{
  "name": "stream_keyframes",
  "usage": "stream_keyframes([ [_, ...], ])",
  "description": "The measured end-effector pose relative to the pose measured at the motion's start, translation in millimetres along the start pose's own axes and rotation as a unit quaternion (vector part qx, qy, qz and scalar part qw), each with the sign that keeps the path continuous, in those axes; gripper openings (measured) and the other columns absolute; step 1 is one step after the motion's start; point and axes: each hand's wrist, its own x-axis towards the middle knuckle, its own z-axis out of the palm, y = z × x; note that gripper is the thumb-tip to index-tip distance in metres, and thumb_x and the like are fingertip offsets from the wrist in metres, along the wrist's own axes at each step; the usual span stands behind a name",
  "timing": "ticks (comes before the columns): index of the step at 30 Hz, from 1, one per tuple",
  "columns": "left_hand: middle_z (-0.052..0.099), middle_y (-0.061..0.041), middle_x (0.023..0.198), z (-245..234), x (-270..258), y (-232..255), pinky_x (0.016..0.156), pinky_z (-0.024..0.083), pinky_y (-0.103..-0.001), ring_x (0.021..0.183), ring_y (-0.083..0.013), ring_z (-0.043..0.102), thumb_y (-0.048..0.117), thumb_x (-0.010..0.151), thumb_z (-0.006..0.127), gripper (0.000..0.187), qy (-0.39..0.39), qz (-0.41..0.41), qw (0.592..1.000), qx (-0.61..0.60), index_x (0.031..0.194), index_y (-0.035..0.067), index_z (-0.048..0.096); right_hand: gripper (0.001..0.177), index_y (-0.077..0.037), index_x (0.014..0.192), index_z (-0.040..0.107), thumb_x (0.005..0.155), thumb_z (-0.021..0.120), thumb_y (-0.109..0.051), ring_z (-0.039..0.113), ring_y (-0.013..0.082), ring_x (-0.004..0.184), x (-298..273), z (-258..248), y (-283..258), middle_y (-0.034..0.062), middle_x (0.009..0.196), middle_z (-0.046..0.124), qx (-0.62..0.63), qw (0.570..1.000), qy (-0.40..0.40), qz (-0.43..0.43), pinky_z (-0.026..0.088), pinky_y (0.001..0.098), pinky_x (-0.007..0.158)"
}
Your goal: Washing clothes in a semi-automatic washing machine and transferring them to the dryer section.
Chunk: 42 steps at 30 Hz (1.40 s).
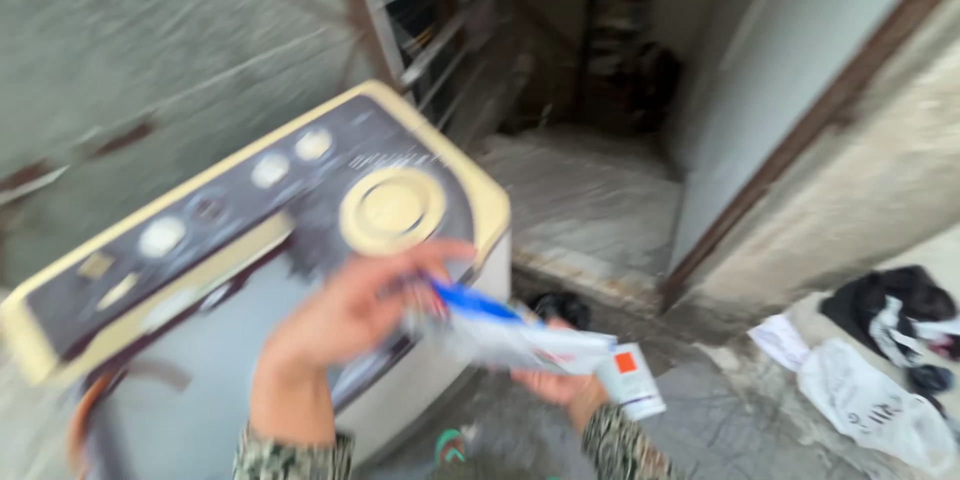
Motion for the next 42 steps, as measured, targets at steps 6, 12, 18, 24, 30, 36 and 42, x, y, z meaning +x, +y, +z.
stream_keyframes([
  [6, 0.066, -0.006, 0.103, -59.6, -80.1, -47.9, 0.107, 0.047, -0.033, 0.103, -0.0196, 0.062, -0.023, 0.086, 0.044, 0.035, 0.227, 0.074, 0.971, 0.019, 0.101, 0.001, 0.064, 0.065, -0.004, 0.148, 0.049, 0.092, 0.063, -0.034, 0.062, 0.0316, 0.128, 68.1, 64.6, 37.1, 0.0178, 0.142, 0.062, -0.101, 0.995, 0.007, -0.015, 0.051, 0.0479, 0.105],
  [12, 0.061, -0.004, 0.105, -106.1, -142.6, -99.6, 0.12, 0.041, -0.034, 0.107, -0.0166, 0.058, -0.018, 0.096, 0.045, 0.027, 0.359, 0.162, 0.911, -0.121, 0.104, 0.004, 0.059, 0.064, 0.002, 0.144, 0.049, 0.09, 0.074, -0.02, 0.064, 0.0338, 0.123, 138.8, 74.7, 90.0, 0.0214, 0.137, 0.065, -0.121, 0.989, -0.004, 0.083, 0.05, 0.05, 0.105],
  [18, 0.064, -0.005, 0.134, -137.2, -247.7, -81.1, 0.107, 0.044, -0.029, 0.119, -0.0126, 0.061, 0.013, 0.097, 0.053, 0.047, 0.463, -0.054, 0.84, -0.276, 0.143, 0.006, 0.054, 0.066, -0.001, 0.142, 0.051, 0.08, 0.073, 0.002, 0.068, 0.0279, 0.115, 190.4, 149.2, 132.0, 0.0142, 0.129, 0.068, -0.353, 0.933, 0.047, -0.05, 0.056, 0.0449, 0.099],
  [24, 0.069, -0.006, 0.108, -176.7, -337.3, -242.9, 0.091, 0.054, -0.031, 0.098, -0.0133, 0.066, -0.005, 0.085, 0.072, 0.052, 0.378, -0.202, 0.899, -0.093, 0.134, 0.002, 0.061, 0.067, 0.0, 0.135, 0.055, 0.073, 0.076, 0.012, 0.07, 0.0223, 0.111, 229.9, 168.7, 135.1, 0.0107, 0.125, 0.07, -0.53, 0.832, 0.047, -0.16, 0.058, 0.0385, 0.095],
  [30, 0.076, -0.008, 0.1, -182.6, -351.9, -277.3, 0.085, 0.057, -0.034, 0.094, -0.0212, 0.073, -0.002, 0.085, 0.071, 0.039, 0.47, -0.219, 0.846, 0.124, 0.123, 0.006, 0.067, 0.054, 0.001, 0.123, 0.064, 0.072, 0.082, 0.01, 0.073, 0.0188, 0.102, 259.4, 173.1, 145.7, 0.0091, 0.117, 0.074, -0.616, 0.752, 0.067, -0.224, 0.061, 0.0356, 0.092],
  [36, 0.074, -0.013, 0.103, -130.3, -397.8, -364.7, 0.086, 0.057, -0.042, 0.097, -0.0325, 0.072, 0.005, 0.078, 0.074, 0.039, 0.458, -0.323, 0.797, 0.224, 0.116, 0.011, 0.07, 0.049, 0.002, 0.121, 0.066, 0.075, 0.081, 0.011, 0.074, 0.0199, 0.101, 277.2, 181.0, 152.8, 0.0104, 0.115, 0.075, -0.647, 0.715, 0.087, -0.252, 0.061, 0.0352, 0.092],
  [42, 0.071, -0.017, 0.105, -66.5, -426.9, -374.6, 0.088, 0.054, -0.049, 0.101, -0.039, 0.068, 0.006, 0.079, 0.068, 0.029, 0.396, -0.448, 0.753, 0.274, 0.107, 0.011, 0.072, 0.056, 0.003, 0.128, 0.059, 0.076, 0.078, 0.013, 0.073, 0.0216, 0.109, 296.6, 183.7, 170.4, 0.012, 0.122, 0.072, -0.62, 0.739, 0.076, -0.254, 0.061, 0.0361, 0.097],
])
